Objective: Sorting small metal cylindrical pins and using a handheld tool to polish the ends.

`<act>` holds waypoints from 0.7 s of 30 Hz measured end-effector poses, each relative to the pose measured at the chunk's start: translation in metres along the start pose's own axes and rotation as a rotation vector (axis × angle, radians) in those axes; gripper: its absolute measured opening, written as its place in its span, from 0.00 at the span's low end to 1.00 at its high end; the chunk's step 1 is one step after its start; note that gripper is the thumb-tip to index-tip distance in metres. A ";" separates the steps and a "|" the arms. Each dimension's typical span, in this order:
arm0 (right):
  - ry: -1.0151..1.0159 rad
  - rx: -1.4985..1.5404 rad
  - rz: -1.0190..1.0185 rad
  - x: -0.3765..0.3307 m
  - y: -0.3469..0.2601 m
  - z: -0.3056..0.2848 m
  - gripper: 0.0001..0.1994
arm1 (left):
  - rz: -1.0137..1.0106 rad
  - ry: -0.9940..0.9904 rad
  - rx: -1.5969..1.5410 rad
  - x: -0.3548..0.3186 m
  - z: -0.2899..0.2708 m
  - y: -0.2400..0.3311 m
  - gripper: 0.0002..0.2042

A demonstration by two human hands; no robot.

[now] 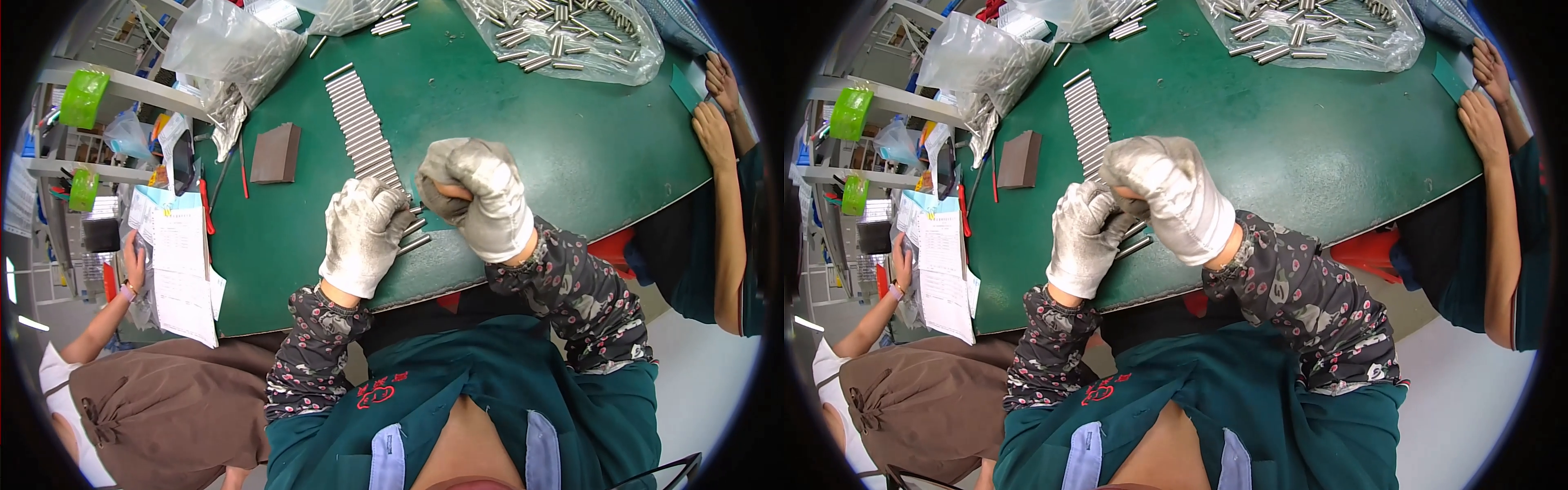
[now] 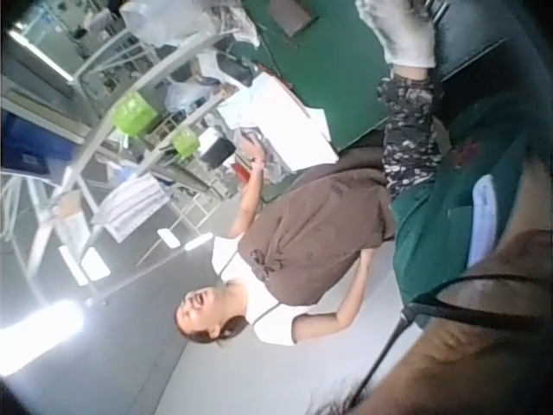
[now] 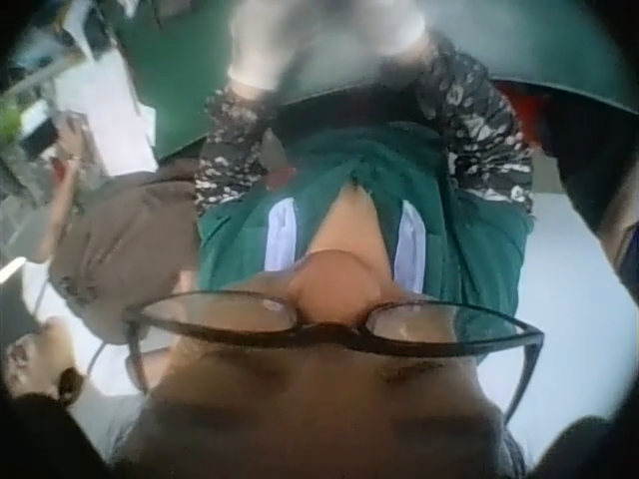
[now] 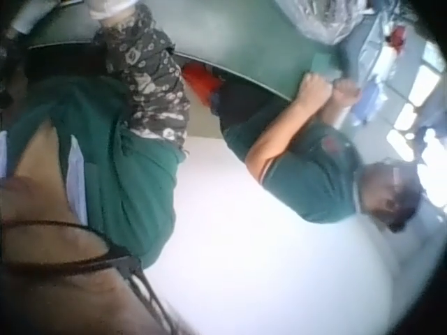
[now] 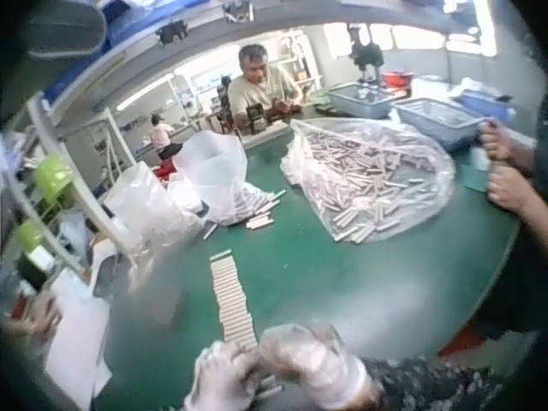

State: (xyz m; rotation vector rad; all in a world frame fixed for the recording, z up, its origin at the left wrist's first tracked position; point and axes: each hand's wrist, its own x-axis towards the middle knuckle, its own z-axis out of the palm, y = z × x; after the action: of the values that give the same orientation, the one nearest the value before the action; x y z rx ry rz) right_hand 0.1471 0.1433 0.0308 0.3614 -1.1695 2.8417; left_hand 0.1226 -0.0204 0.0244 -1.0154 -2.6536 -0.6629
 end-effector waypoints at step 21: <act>0.033 0.035 -0.122 0.005 -0.009 -0.015 0.21 | 0.036 0.068 -0.073 -0.004 0.000 -0.006 0.10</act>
State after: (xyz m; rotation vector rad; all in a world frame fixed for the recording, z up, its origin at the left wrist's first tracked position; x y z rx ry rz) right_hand 0.1405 0.1599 0.0274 0.3723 -1.0546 2.7552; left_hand 0.1214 -0.0265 0.0206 -1.0376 -2.5643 -0.7770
